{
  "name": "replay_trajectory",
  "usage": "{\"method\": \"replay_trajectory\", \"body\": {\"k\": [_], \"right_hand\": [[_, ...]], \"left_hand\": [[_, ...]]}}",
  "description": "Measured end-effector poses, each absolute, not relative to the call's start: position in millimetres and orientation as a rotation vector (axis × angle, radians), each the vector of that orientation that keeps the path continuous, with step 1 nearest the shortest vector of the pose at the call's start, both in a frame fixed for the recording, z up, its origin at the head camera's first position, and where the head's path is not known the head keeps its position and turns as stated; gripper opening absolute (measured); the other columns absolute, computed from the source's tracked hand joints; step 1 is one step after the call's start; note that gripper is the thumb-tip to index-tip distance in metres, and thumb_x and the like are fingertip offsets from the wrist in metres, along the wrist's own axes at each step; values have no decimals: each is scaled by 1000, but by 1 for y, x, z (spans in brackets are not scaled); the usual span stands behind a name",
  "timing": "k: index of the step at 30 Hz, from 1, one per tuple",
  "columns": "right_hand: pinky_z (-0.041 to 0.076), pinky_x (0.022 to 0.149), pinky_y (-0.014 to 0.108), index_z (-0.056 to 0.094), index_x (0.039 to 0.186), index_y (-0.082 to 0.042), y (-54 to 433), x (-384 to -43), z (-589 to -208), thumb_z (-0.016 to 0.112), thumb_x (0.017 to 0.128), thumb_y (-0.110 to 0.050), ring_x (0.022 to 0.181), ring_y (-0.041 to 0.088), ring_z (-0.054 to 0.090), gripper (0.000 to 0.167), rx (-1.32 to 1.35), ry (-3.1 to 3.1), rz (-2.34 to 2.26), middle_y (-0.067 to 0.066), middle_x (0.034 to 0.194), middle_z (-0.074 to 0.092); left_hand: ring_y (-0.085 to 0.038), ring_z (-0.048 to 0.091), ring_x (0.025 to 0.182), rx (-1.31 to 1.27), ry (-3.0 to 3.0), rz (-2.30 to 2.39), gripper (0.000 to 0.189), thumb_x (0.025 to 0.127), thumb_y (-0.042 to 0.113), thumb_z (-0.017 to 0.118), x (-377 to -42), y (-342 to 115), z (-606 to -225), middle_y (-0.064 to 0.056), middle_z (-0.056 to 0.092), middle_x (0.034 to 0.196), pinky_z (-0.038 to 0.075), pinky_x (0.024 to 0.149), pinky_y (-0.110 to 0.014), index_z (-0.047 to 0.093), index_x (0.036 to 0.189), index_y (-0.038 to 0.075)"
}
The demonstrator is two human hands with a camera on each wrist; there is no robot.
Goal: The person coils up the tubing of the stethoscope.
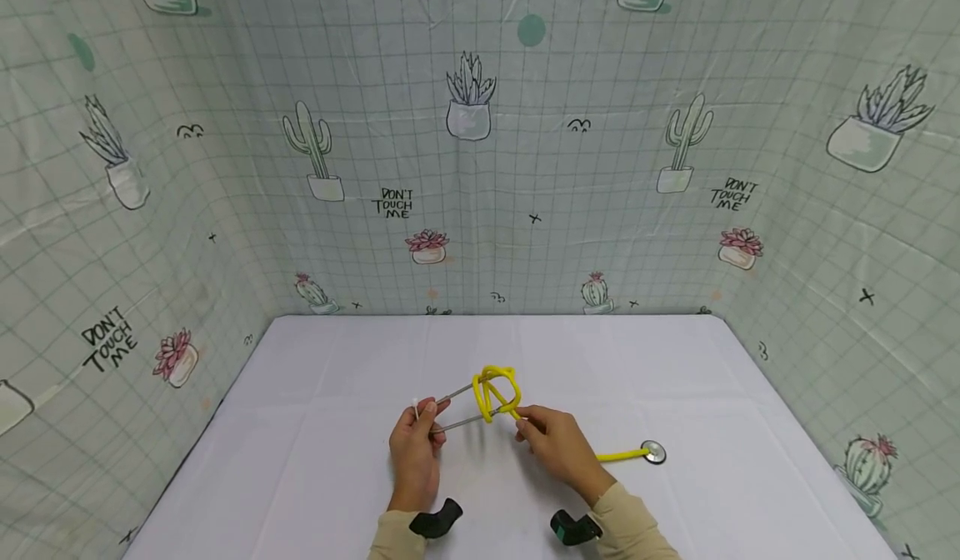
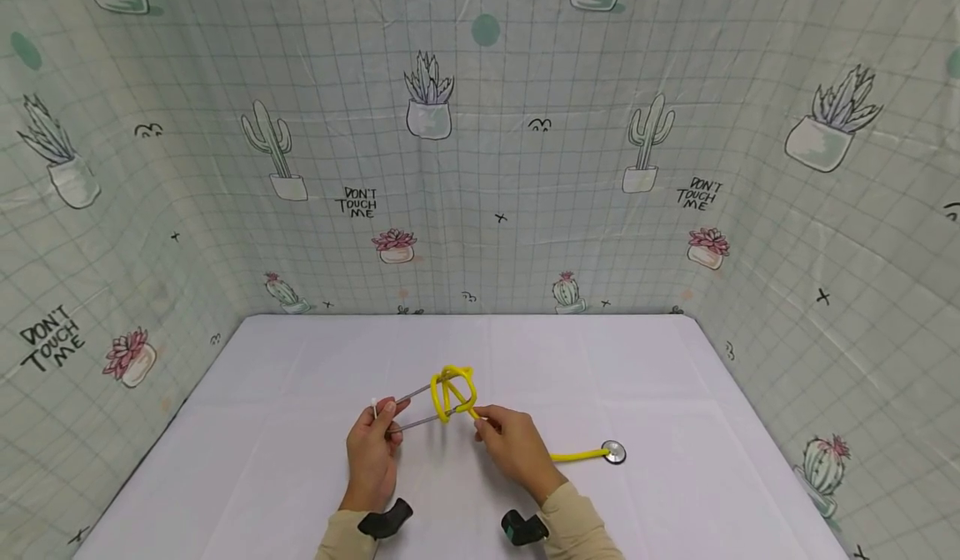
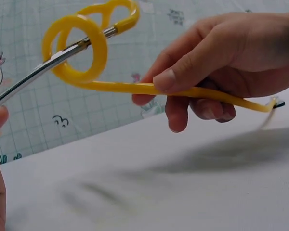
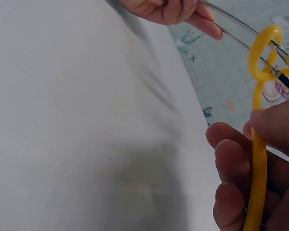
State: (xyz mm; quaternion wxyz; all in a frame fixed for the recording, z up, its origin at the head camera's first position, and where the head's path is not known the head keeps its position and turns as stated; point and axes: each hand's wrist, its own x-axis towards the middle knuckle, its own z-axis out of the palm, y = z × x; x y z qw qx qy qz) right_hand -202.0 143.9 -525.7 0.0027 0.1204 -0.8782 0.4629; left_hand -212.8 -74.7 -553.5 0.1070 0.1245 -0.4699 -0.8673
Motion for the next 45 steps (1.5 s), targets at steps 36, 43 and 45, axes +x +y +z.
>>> {"method": "replay_trajectory", "body": {"k": [36,43,45], "right_hand": [[45,58,22,71,95,-5,149,-184,-520,66,81,-5,63,4,48,15,450,-2747,1100,-10,74,60],[43,56,22,71,89,-8,151,-182,-519,68,82,-8,61,3,46,8,455,-2748,1022,-12,69,57],[42,55,22,72,89,-9,152,-181,-520,69,81,-9,60,2,45,8,464,-2740,1007,-13,67,54]], "left_hand": [[-15,56,51,323,-1744,-2151,14,99,10,63,-217,-32,-542,-13,75,100,50,51,-22,64,104,-3],[-16,57,50,320,-1764,-2090,11,99,8,63,-215,-25,-548,-11,75,98,51,50,-24,65,102,-2],[-16,57,50,323,-1756,-2095,12,99,8,63,-215,-24,-549,-12,75,98,51,49,-24,65,103,-3]]}}
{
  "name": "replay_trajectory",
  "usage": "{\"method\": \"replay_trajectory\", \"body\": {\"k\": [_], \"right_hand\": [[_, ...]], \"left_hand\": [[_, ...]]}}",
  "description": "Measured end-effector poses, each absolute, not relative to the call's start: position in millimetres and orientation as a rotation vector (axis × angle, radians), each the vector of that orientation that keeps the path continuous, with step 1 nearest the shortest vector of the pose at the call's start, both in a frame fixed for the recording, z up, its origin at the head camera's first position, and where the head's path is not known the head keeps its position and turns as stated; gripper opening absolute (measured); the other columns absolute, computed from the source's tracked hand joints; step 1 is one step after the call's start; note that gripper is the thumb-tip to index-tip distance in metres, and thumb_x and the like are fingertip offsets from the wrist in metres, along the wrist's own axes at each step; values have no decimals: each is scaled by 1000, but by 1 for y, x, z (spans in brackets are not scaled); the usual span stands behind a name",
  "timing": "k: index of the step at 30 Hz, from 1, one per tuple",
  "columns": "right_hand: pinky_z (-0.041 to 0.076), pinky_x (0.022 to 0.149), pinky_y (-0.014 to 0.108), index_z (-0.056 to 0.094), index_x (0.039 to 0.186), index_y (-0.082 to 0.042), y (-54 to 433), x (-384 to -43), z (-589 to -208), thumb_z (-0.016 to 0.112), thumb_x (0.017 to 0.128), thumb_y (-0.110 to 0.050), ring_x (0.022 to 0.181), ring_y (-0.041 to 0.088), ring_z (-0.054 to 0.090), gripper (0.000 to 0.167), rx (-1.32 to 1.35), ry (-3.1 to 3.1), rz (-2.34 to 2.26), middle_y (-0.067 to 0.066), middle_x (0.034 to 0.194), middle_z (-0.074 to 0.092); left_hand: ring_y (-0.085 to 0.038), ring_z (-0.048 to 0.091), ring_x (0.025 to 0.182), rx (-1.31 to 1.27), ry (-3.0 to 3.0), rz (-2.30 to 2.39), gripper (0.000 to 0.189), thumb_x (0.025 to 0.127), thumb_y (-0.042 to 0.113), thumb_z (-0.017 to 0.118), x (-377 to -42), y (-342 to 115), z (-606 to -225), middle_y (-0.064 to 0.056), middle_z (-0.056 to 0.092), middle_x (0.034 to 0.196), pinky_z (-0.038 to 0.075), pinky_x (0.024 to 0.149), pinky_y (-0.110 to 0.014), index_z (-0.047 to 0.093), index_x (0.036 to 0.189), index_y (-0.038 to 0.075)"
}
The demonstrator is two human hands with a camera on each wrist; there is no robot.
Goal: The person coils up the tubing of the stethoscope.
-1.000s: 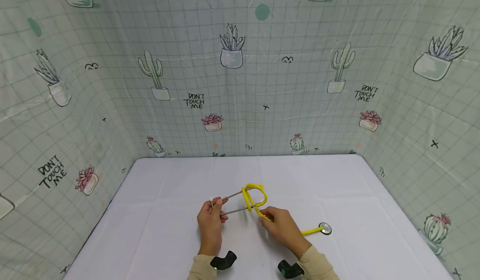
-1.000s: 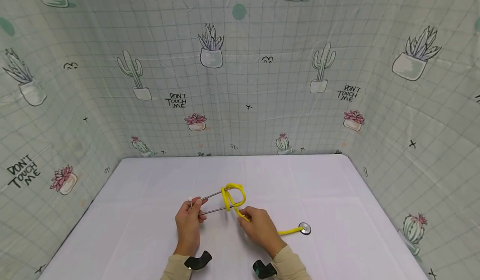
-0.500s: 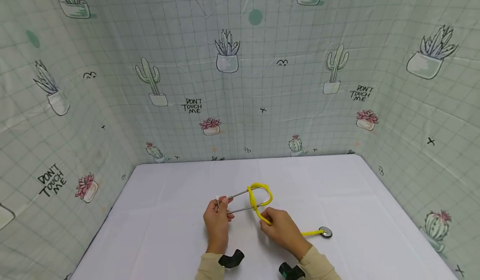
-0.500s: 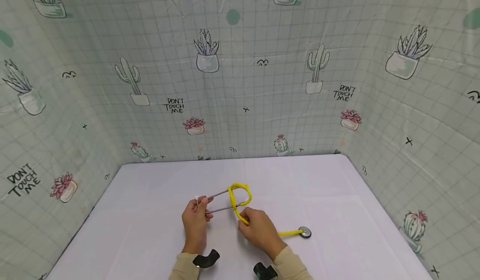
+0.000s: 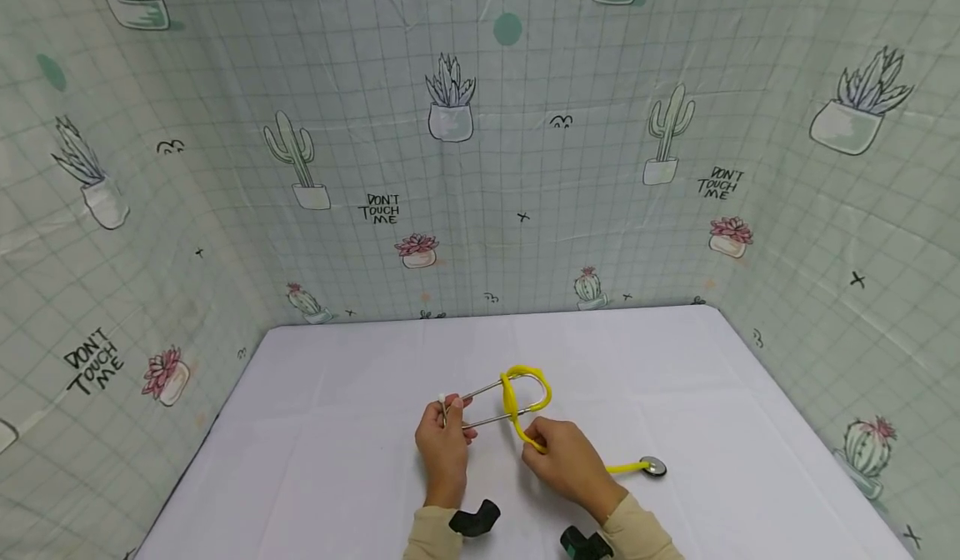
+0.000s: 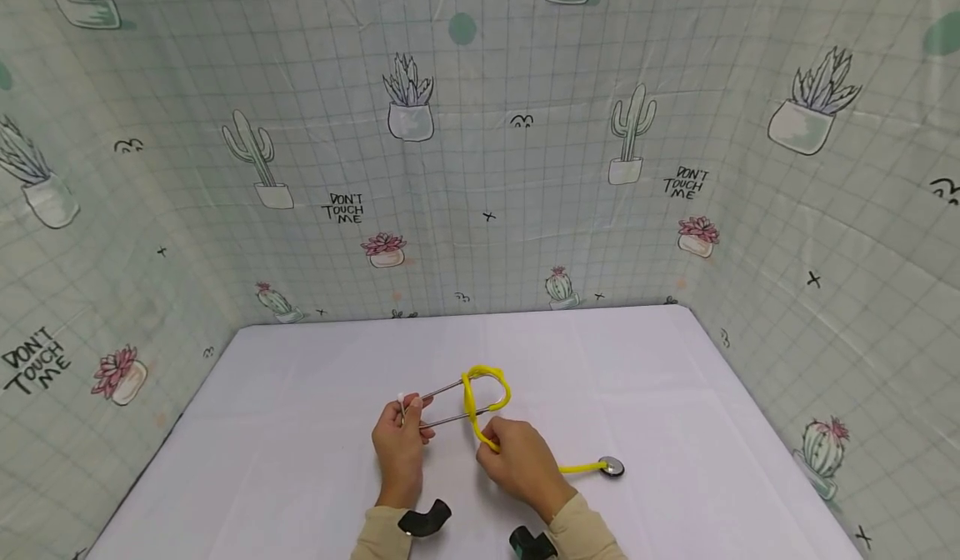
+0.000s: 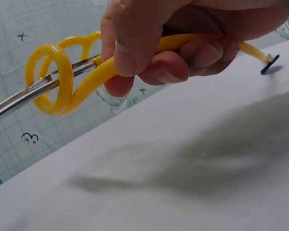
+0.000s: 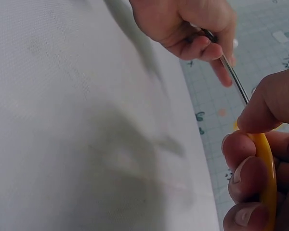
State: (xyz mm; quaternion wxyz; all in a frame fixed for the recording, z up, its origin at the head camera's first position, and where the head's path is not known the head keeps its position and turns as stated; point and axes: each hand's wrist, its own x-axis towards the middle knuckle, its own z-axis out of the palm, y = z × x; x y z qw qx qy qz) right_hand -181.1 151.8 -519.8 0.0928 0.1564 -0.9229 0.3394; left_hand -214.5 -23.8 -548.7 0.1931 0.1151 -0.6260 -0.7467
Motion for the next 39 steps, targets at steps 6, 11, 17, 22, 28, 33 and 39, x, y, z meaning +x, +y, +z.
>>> {"method": "replay_trajectory", "body": {"k": [6,11,17,22,28,33,39], "right_hand": [[41,54,21,74,90,-7,150,-180,-524,69,83,-7,59,2,45,9,498,-2736,1038,-13,66,55],[44,56,22,74,92,-5,149,-178,-525,69,85,-8,62,2,47,10,491,-2759,1071,-11,71,62],[46,58,22,75,93,-4,147,-177,-522,68,86,-7,64,2,49,11,504,-2750,1098,-8,75,65],[46,57,22,75,94,-3,146,-177,-519,69,86,-7,65,2,50,11,512,-2741,1111,-7,76,66],[42,52,21,75,89,-5,146,-174,-514,68,84,-6,59,1,45,9,477,-2723,1049,-12,67,59],[40,50,21,74,88,-5,148,-171,-510,67,84,-6,55,1,43,8,466,-2742,1011,-13,63,53],[42,51,21,74,91,-4,148,-167,-506,68,84,-8,57,2,45,10,530,-2783,912,-13,64,53]], "left_hand": [[-15,56,51,336,-1670,-2196,16,99,9,63,-214,-25,-548,-16,75,100,49,50,-22,63,106,-6],[-15,55,53,364,-1637,-2249,18,100,10,63,-214,-27,-548,-15,74,102,48,51,-22,62,108,-6],[-15,56,53,373,-1654,-2232,17,100,10,62,-215,-26,-549,-14,74,102,49,51,-22,62,108,-5],[-14,57,52,328,-1652,-2238,19,100,12,64,-216,-24,-551,-16,74,102,49,51,-22,61,107,-6],[-13,55,50,317,-1616,-2239,17,99,8,62,-216,-24,-550,-18,74,100,48,49,-21,61,104,-8],[-14,56,51,314,-1633,-2228,17,99,9,62,-216,-27,-551,-17,74,99,48,50,-23,61,103,-7],[-16,57,52,336,-1695,-2168,14,100,9,61,-217,-30,-556,-14,75,99,49,50,-24,62,104,-5]]}}
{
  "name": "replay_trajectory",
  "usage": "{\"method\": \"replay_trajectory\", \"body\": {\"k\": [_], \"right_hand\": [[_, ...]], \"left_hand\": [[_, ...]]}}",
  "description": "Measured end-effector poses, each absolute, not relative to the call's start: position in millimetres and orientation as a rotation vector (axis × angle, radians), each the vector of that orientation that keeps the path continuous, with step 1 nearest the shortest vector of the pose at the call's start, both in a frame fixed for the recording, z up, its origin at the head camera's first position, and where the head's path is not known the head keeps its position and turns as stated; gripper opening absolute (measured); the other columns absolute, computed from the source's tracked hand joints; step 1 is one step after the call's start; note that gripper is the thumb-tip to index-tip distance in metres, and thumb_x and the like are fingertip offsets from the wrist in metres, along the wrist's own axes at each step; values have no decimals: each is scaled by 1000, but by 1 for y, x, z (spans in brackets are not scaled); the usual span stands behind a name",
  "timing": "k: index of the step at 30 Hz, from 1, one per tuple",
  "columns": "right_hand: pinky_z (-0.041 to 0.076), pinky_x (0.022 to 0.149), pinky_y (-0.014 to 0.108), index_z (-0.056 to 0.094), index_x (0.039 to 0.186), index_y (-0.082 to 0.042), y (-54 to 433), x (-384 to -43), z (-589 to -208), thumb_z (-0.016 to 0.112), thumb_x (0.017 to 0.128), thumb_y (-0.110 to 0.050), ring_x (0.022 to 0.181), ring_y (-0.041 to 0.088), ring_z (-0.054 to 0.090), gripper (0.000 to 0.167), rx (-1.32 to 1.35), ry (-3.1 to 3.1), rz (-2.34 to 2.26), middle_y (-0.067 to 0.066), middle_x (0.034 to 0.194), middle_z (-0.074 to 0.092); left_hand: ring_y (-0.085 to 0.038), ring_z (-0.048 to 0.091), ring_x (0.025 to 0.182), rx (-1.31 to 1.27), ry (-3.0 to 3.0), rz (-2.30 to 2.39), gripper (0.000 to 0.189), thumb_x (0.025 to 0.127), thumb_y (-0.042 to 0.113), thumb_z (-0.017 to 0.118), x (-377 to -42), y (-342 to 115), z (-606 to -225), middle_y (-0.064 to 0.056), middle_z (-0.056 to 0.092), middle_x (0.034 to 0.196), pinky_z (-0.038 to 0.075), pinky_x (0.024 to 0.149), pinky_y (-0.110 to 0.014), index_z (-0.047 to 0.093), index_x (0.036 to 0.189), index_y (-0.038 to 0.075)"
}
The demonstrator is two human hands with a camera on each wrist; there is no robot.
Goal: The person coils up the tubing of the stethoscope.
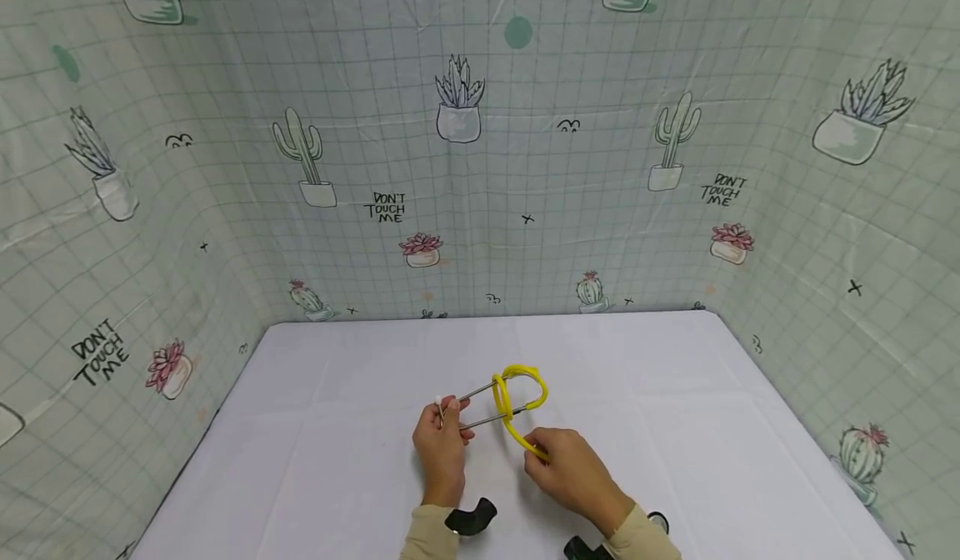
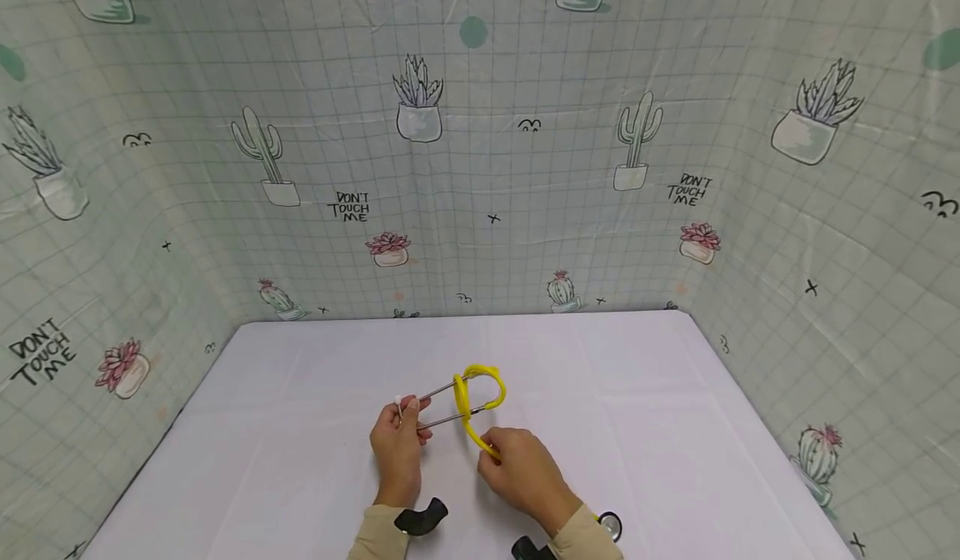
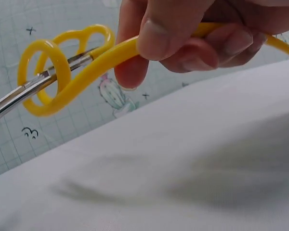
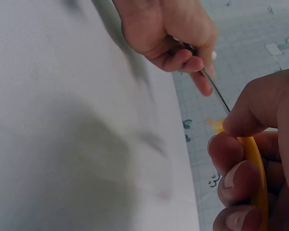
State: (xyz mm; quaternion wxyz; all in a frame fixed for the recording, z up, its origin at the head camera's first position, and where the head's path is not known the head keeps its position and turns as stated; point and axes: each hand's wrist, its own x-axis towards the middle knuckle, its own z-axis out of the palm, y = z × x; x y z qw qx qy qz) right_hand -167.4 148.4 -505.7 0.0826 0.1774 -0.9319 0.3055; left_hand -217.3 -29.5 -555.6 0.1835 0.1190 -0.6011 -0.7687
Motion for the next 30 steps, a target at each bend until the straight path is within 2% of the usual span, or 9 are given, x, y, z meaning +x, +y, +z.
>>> {"method": "replay_trajectory", "body": {"k": [10,15,19,22,30], "right_hand": [[42,52,21,74,90,-5,152,-166,-497,69,82,-7,57,2,45,10,553,-2773,784,-12,67,57],[43,51,20,73,83,-8,159,-168,-489,73,83,-11,56,0,45,2,523,-2741,750,-12,67,58],[42,50,20,72,81,-12,163,-171,-484,79,82,-14,56,0,45,7,511,-2706,726,-12,67,59],[43,52,20,73,83,-12,166,-172,-482,79,81,-15,58,1,46,7,502,-2684,696,-11,69,60],[44,57,20,75,92,-11,172,-170,-473,73,79,-5,63,2,47,14,558,-2663,696,-9,79,63]], "left_hand": [[-18,57,53,333,-1821,-2094,13,101,12,62,-215,-26,-554,-9,75,100,51,51,-25,65,104,0],[-18,57,52,328,-1857,-2063,10,100,10,63,-218,-25,-556,-8,75,98,52,50,-26,65,102,1],[-18,57,51,317,-1857,-2073,9,99,9,63,-217,-24,-554,-10,75,97,52,50,-26,65,100,0],[-18,57,51,299,-1853,-2092,9,100,9,63,-217,-23,-553,-11,75,97,52,50,-25,65,101,0],[-17,57,51,270,-1879,-2079,9,99,10,63,-216,-22,-555,-10,75,95,52,50,-25,64,99,1]]}}
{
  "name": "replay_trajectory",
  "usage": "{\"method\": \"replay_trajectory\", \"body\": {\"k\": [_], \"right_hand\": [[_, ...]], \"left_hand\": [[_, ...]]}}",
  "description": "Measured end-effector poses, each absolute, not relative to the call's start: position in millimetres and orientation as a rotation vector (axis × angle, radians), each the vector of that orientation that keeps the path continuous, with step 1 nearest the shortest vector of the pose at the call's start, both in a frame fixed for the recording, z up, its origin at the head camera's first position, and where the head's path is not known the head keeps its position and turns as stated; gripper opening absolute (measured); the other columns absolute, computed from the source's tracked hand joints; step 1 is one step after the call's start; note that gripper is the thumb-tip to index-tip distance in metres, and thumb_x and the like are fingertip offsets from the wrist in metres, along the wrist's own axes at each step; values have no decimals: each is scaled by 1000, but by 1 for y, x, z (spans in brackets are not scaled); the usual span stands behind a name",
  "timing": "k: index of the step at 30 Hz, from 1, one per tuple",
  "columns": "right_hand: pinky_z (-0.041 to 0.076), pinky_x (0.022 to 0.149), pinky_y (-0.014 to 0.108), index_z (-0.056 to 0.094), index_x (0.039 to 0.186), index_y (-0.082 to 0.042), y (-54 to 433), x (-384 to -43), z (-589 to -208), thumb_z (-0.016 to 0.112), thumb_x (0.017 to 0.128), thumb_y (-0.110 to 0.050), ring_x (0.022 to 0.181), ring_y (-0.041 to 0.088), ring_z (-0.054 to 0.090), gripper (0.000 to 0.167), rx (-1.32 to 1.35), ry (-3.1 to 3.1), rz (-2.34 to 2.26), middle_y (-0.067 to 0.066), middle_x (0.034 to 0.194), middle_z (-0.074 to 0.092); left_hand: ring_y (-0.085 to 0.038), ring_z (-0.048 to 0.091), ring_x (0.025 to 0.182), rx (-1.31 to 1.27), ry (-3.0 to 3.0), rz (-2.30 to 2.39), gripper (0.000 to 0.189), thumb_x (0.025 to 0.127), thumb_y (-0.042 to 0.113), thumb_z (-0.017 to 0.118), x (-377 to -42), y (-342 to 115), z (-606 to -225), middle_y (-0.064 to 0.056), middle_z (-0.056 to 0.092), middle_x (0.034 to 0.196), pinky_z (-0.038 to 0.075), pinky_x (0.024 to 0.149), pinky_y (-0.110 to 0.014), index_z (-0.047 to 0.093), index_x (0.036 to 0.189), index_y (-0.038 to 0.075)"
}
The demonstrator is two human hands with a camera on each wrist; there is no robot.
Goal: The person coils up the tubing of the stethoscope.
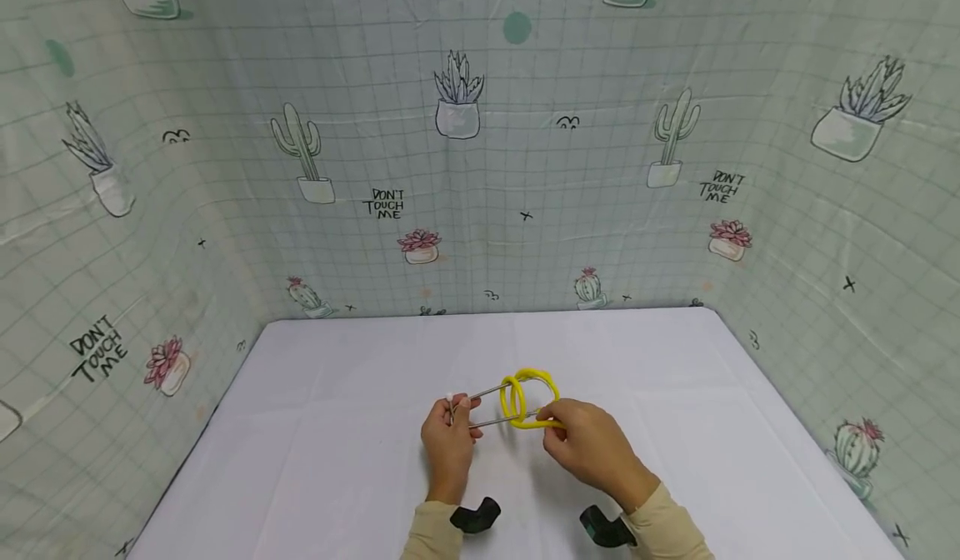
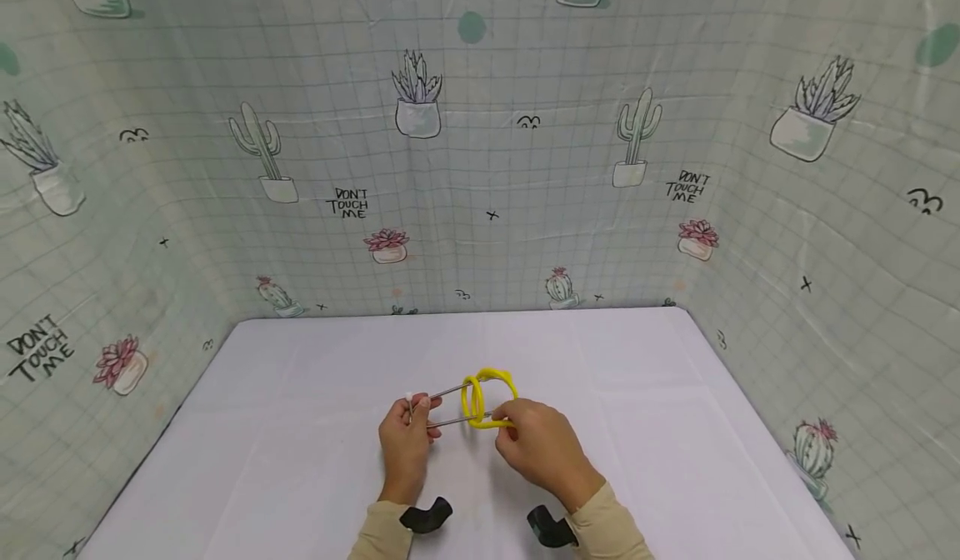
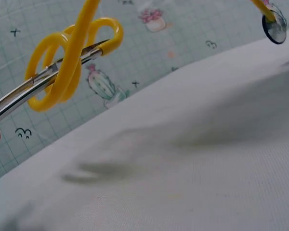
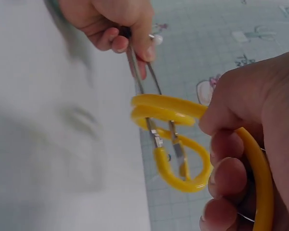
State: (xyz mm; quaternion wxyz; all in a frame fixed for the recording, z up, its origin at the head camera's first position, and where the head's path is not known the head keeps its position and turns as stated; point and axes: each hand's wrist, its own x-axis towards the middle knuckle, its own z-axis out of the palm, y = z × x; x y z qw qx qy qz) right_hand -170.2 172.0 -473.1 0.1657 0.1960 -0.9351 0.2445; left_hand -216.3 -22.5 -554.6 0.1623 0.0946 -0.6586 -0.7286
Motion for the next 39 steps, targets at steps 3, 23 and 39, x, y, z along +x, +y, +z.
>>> {"method": "replay_trajectory", "body": {"k": [3,23,39], "right_hand": [[47,58,20,75,91,-12,175,-171,-469,77,80,-6,66,0,50,13,589,-2634,680,-9,82,66],[45,54,17,76,91,-17,193,-184,-468,92,73,-18,66,-2,52,24,641,-2451,598,-15,79,60],[52,62,21,75,95,-15,206,-188,-461,87,79,-22,72,3,60,21,757,-2486,651,-11,86,66]], "left_hand": [[-17,58,52,235,-1911,-2068,12,100,12,64,-217,-22,-556,-10,75,96,52,51,-25,64,99,1],[-15,58,49,51,-2036,-2248,12,99,9,64,-215,-25,-556,-13,75,95,50,48,-22,63,101,-3],[-12,57,55,-194,-2192,-2282,22,100,19,64,-213,-28,-557,-10,75,97,52,52,-22,64,105,-2]]}}
